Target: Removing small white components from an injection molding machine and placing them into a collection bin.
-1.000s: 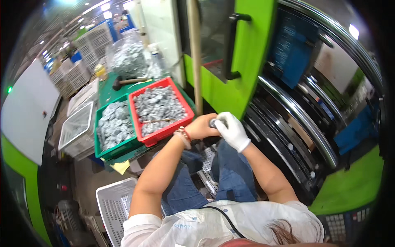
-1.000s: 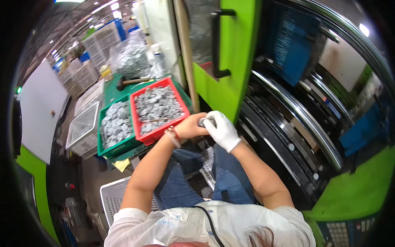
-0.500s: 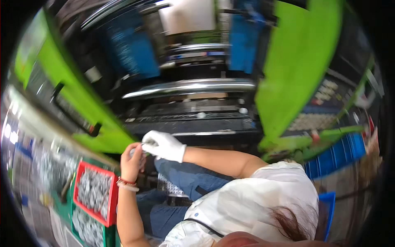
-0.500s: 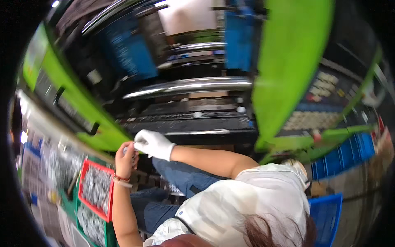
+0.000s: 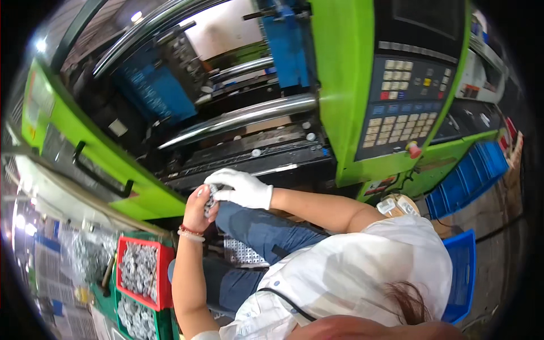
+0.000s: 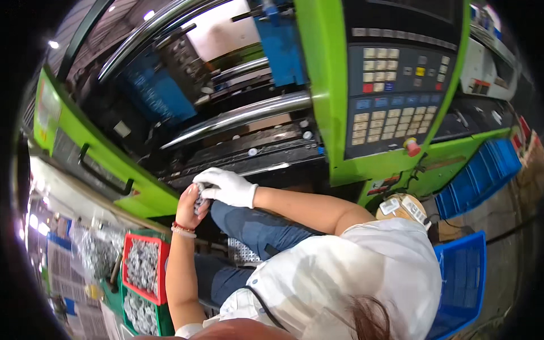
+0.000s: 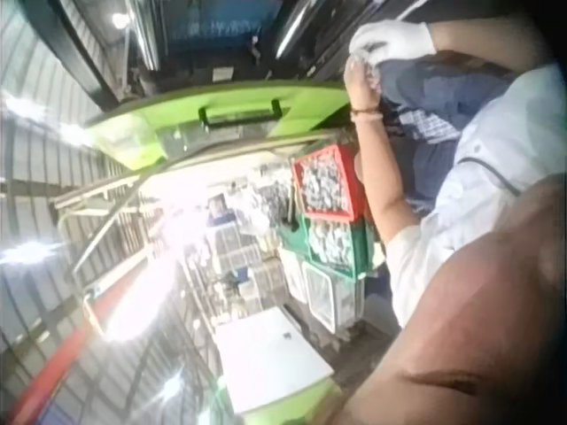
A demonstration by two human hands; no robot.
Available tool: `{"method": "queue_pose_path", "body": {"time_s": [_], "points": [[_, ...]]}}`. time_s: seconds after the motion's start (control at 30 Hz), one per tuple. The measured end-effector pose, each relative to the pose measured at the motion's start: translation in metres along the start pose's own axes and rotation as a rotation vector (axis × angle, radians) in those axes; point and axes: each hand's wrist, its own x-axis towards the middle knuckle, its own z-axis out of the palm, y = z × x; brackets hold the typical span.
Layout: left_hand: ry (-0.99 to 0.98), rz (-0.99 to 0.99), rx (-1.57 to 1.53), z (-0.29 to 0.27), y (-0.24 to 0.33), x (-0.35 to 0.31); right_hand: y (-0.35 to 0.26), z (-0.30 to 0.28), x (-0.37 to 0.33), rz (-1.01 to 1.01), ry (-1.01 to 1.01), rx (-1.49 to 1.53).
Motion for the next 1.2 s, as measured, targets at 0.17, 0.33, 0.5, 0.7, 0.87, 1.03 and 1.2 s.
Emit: {"method": "queue_pose_path", "body": {"time_s": [0.17, 0.33, 0.5, 0.7, 0.87, 1.03, 1.2], "points": [[-0.074, 0.049, -0.084, -0.010, 0.009, -0.015, 0.000, 0.018, 0.020, 0.042, -0.046, 0.068], [-0.039, 0.039, -0.115, -0.025, 0.019, -0.016, 0.011, 0.032, 0.042, 0.212, -0.224, 0.506], [-0.026, 0.056, -0.188, -0.036, 0.027, -0.013, 0.027, 0.045, 0.060, 0.139, -0.182, 0.395], [-0.004, 0.186, -0.374, -0.037, 0.035, -0.010, 0.043, 0.068, 0.079, 0.019, -0.054, 0.670], [0.040, 0.161, -0.302, -0.040, 0.037, -0.009, 0.049, 0.072, 0.080, 0.063, -0.019, 0.668], [0.067, 0.119, -0.316, -0.036, 0.032, -0.006, 0.047, 0.056, 0.074, 0.174, -0.148, 0.541], [0.078, 0.068, -0.274, -0.032, 0.026, -0.005, 0.043, 0.041, 0.065, 0.165, -0.214, 0.529]]}}
